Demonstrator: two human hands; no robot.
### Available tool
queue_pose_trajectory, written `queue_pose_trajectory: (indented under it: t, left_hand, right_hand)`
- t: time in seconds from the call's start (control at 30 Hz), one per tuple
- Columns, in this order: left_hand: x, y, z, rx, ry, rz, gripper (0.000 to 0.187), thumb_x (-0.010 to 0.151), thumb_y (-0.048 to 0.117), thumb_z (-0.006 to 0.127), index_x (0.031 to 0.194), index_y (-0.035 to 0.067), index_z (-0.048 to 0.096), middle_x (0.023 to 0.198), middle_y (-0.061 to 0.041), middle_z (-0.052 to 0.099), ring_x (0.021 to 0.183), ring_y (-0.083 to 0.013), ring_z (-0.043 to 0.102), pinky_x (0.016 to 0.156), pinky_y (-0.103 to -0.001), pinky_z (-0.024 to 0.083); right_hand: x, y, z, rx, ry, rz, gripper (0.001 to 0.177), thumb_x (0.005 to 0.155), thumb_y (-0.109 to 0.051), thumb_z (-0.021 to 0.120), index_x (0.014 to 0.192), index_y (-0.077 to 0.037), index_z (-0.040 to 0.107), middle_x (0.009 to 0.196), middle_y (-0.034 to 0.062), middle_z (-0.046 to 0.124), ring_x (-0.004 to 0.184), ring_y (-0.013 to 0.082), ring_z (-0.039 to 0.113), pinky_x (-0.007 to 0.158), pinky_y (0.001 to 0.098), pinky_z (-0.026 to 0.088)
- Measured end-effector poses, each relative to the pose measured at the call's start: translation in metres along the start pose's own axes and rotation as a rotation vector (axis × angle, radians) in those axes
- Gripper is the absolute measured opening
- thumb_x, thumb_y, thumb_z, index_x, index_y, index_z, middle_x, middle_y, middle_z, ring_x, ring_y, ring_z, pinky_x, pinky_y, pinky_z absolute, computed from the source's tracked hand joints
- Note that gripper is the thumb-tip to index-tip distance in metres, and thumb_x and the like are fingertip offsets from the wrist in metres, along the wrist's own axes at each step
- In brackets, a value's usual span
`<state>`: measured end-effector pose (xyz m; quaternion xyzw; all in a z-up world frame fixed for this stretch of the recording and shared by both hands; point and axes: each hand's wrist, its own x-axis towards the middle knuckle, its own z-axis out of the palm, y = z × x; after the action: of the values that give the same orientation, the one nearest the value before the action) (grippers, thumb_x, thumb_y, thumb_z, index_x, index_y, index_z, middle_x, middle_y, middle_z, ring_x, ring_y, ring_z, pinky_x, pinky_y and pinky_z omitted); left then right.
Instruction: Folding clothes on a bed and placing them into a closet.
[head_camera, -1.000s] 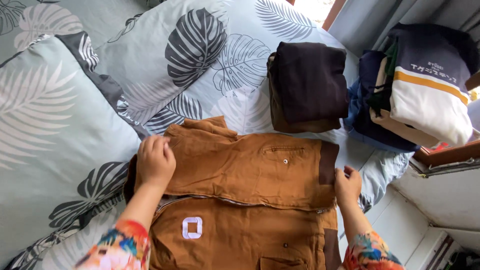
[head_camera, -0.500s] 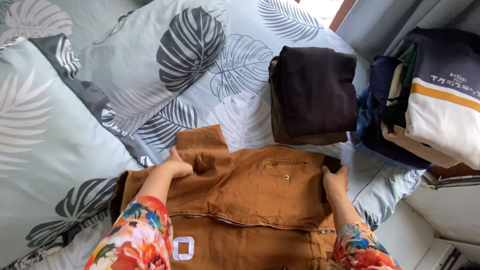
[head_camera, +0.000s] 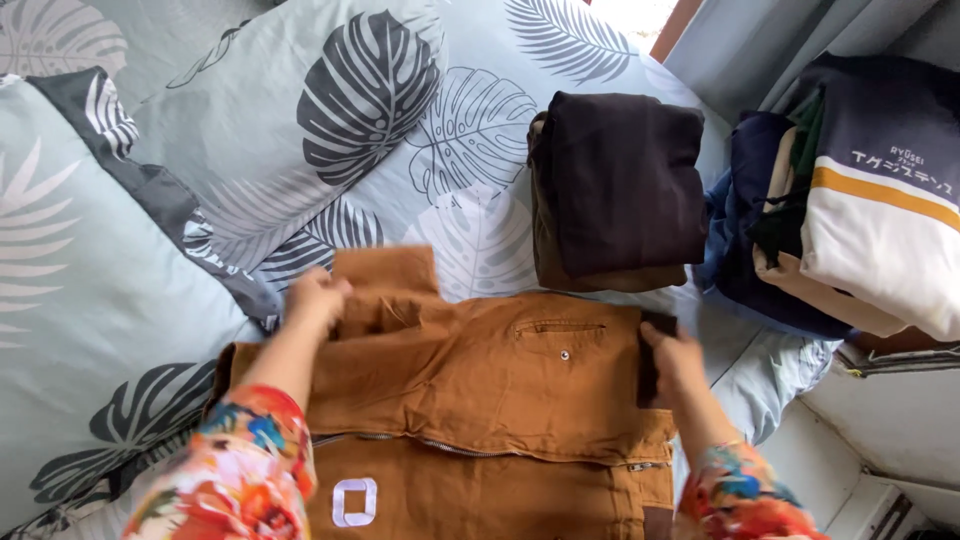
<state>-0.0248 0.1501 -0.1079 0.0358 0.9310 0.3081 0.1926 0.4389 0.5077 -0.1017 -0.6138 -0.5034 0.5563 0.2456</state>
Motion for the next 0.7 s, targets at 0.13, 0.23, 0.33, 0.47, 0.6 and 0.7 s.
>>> queue_pose_trajectory:
  t: [0.13, 0.23, 0.33, 0.47, 0.6, 0.7]
  left_hand:
    - [0.011, 0.072, -0.084, -0.060, 0.411, 0.394, 0.020, 0.087, 0.018, 0.081, 0.089, 0.004, 0.067, 0.085, -0.015, 0.072, 0.077, -0.0315, 0.068, 0.069, -0.044, 0.052]
    - [-0.023, 0.155, -0.128, -0.544, 0.191, 0.295, 0.009, 0.095, 0.010, 0.067, 0.099, 0.005, 0.061, 0.086, -0.003, 0.068, 0.069, -0.0233, 0.068, 0.061, -0.040, 0.054]
    - [-0.058, 0.173, -0.145, -0.799, 0.089, 0.488, 0.010, 0.106, 0.008, 0.062, 0.110, 0.003, 0.054, 0.095, -0.006, 0.064, 0.079, -0.0195, 0.060, 0.068, -0.035, 0.052]
    - [-0.124, 0.116, -0.172, -1.178, -0.134, 0.726, 0.014, 0.108, 0.004, 0.059, 0.121, 0.005, 0.054, 0.121, -0.008, 0.062, 0.111, -0.0171, 0.060, 0.098, -0.033, 0.053]
    - [-0.161, 0.004, -0.162, -1.001, -0.516, 0.247, 0.049, 0.094, 0.021, 0.060, 0.139, 0.003, 0.057, 0.131, -0.008, 0.066, 0.119, -0.0219, 0.062, 0.102, -0.039, 0.047]
    - [-0.158, -0.061, -0.131, -0.689, -0.569, -0.144, 0.053, 0.094, 0.035, 0.062, 0.137, 0.005, 0.062, 0.129, -0.008, 0.070, 0.118, -0.0235, 0.064, 0.102, -0.042, 0.047]
  right_hand:
    - [0.003, -0.021, -0.017, 0.202, -0.136, -0.062, 0.025, 0.093, -0.011, 0.073, 0.117, -0.005, 0.068, 0.102, 0.0062, 0.072, 0.085, 0.0202, 0.066, 0.073, 0.0348, 0.054]
    - [0.002, -0.014, -0.024, 0.301, -0.181, -0.171, 0.022, 0.097, -0.010, 0.072, 0.118, -0.005, 0.069, 0.104, 0.0040, 0.072, 0.090, 0.0167, 0.067, 0.079, 0.0317, 0.055]
    - [-0.022, -0.019, -0.039, 0.472, -0.211, -0.161, 0.021, 0.098, -0.010, 0.069, 0.118, -0.009, 0.067, 0.100, 0.0036, 0.070, 0.087, 0.0184, 0.065, 0.076, 0.0344, 0.054]
    - [-0.044, -0.010, -0.074, 0.569, -0.228, -0.190, 0.022, 0.097, -0.009, 0.067, 0.119, -0.010, 0.065, 0.102, 0.0033, 0.071, 0.091, 0.0186, 0.066, 0.080, 0.0344, 0.055]
    - [-0.037, 0.036, -0.104, 0.259, -0.276, -0.338, 0.029, 0.091, -0.001, 0.068, 0.119, -0.005, 0.066, 0.106, 0.0072, 0.071, 0.099, 0.0193, 0.067, 0.090, 0.0336, 0.054]
    - [-0.075, 0.013, -0.085, -0.147, -0.225, -0.473, 0.039, 0.082, 0.002, 0.071, 0.119, -0.011, 0.070, 0.101, 0.0077, 0.071, 0.096, 0.0203, 0.068, 0.088, 0.0350, 0.054]
